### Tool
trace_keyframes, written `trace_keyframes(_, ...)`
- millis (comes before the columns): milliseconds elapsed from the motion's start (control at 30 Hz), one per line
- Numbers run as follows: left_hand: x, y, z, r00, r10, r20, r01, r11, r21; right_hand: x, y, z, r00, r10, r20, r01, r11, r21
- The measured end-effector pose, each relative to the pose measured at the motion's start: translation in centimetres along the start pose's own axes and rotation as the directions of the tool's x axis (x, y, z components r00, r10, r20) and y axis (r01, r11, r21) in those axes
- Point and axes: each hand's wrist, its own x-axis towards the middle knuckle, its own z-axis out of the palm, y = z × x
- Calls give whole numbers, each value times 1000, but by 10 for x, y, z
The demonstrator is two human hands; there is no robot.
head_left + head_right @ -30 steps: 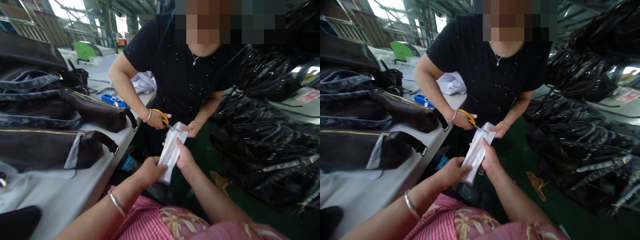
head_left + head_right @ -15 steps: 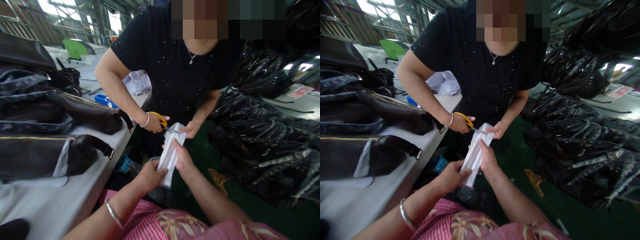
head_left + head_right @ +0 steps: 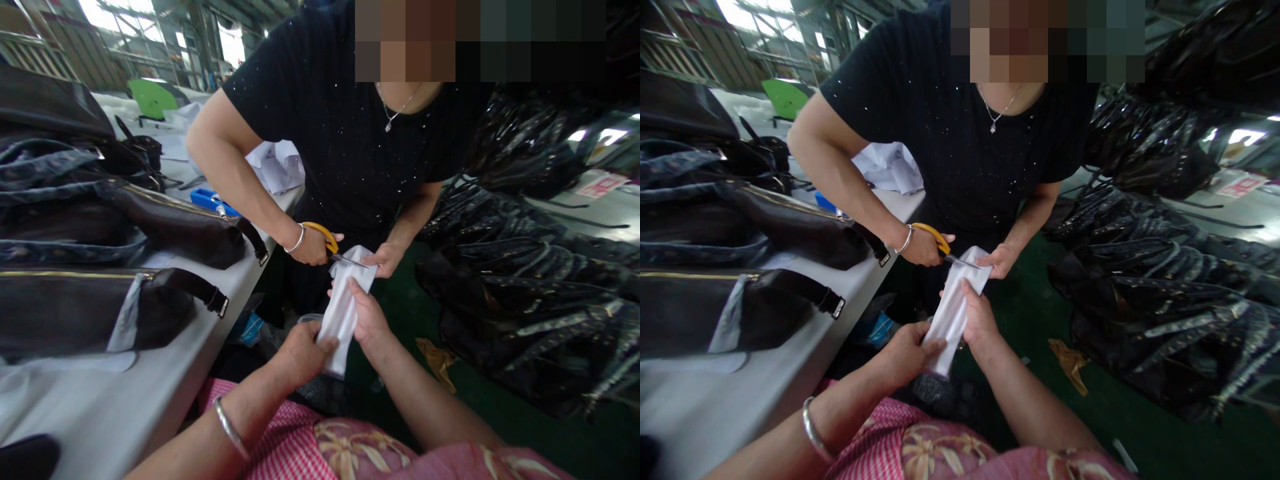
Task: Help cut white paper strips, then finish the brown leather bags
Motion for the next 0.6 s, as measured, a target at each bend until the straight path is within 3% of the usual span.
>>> trace_keyframes(600, 1, 4, 5, 1000, 29, 6, -29, 997, 73, 5, 3, -17, 999, -1, 33, -2, 997, 77)
